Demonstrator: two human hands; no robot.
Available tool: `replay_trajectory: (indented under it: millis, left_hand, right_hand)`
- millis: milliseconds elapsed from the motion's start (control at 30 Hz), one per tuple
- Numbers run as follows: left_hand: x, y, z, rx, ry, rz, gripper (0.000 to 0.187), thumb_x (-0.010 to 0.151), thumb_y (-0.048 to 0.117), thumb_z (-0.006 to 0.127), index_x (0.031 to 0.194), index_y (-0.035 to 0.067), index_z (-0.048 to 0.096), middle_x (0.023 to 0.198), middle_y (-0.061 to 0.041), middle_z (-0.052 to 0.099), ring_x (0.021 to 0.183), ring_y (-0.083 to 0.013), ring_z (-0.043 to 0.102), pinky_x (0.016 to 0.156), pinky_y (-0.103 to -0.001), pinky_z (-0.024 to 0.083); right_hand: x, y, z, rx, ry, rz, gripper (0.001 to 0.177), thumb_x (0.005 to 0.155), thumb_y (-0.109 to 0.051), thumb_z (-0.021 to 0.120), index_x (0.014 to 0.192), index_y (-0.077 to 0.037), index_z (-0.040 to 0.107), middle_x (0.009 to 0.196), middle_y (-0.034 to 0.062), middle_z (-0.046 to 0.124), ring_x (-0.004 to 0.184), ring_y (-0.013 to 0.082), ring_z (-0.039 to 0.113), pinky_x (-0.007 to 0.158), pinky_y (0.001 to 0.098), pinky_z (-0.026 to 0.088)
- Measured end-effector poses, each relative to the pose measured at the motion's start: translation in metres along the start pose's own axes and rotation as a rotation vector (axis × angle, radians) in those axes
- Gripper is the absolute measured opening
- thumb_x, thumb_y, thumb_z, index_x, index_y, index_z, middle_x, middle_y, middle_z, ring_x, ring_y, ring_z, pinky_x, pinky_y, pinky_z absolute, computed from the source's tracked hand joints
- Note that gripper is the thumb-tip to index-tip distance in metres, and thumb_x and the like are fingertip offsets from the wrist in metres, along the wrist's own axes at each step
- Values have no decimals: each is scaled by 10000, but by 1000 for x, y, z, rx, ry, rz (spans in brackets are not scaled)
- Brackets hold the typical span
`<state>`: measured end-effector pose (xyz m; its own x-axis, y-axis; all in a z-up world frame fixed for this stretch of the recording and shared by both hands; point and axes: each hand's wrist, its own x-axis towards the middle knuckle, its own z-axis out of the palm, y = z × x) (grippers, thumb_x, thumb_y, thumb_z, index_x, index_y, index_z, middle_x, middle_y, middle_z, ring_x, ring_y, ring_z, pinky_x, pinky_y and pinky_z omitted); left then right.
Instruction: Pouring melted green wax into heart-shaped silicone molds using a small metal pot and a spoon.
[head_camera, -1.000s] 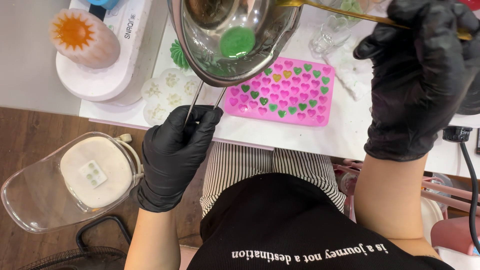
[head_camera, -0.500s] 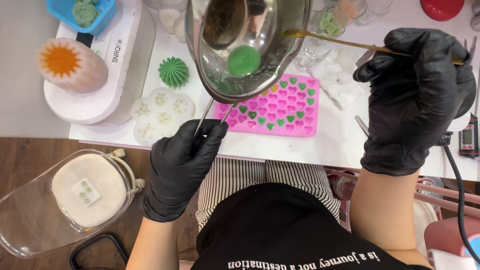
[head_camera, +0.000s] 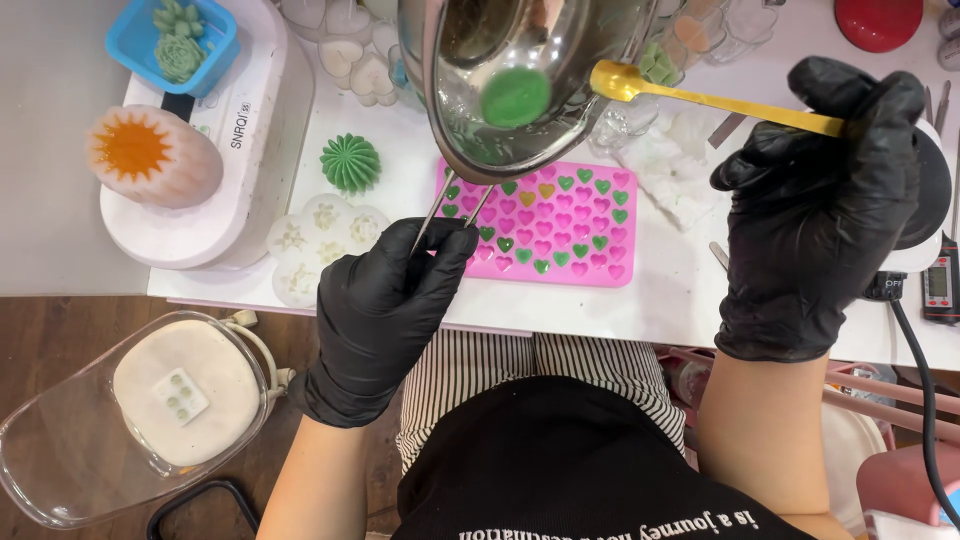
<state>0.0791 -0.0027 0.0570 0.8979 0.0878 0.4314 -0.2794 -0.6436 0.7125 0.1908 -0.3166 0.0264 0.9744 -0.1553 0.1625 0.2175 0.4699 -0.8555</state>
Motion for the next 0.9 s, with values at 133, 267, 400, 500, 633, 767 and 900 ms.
replay_trajectory:
  millis: [133, 267, 400, 500, 633, 767, 900]
  left_hand:
    - [4, 3, 2, 5, -16, -27, 172, 962, 111, 793, 1093, 80, 687, 888, -60, 776, 620, -178, 733, 545, -282, 520]
    - [3, 2, 6, -16, 1, 1, 185, 979, 119, 782, 1121, 78, 671, 933, -55, 777, 671, -167, 751, 567, -264, 532]
    - [1, -5, 13, 35, 6, 1, 170, 960, 120, 790, 1082, 79, 678, 917, -49, 784, 621, -171, 728, 526, -273, 512]
    - [-1, -8, 15, 88, 14, -8, 153, 947, 129, 805, 1053, 100, 699, 860, -41, 765, 601, -183, 715, 519, -294, 503]
    - [-7, -13, 18, 85, -7, -19, 147, 937, 117, 794, 1062, 119, 716, 856, -31, 768, 580, -180, 710, 506, -295, 503]
    - [-14, -20, 25, 114, -30, -52, 157, 920, 142, 801, 1052, 111, 723, 841, -55, 767, 529, -201, 679, 481, -317, 489]
    - [-17, -27, 26, 186, -52, -35, 158, 922, 169, 794, 1062, 121, 737, 743, -53, 737, 535, -209, 688, 481, -328, 495]
  right_hand:
    - [-4, 1, -12, -118, -99, -159, 402, 1206, -310, 526, 1240, 85, 596, 1196, 195, 632, 825, 279, 625, 681, 412, 532]
    - [-4, -4, -9, -60, -223, -263, 244, 1202, -223, 644, 1223, 14, 592, 1235, 180, 661, 870, 311, 672, 678, 430, 569]
    - [-6, -12, 12, -307, -290, -333, 208, 1184, -213, 680, 1197, -20, 605, 1188, 186, 717, 850, 305, 743, 728, 436, 638]
    - [-9, -11, 6, -399, -290, -383, 107, 1212, -86, 680, 1215, -12, 602, 1213, 227, 722, 967, 318, 754, 817, 442, 628]
    - [-7, -6, -6, -455, -369, -270, 58, 1218, -86, 655, 1257, -45, 646, 1179, 216, 729, 973, 336, 745, 825, 425, 603]
    - [-6, 4, -22, -392, -314, -236, 74, 1219, -101, 634, 1277, -130, 670, 1142, 193, 724, 942, 342, 744, 808, 448, 645]
    - [-8, 19, -33, -341, -322, -251, 107, 1247, -117, 644, 1334, -179, 636, 1199, 206, 724, 962, 346, 746, 840, 464, 656]
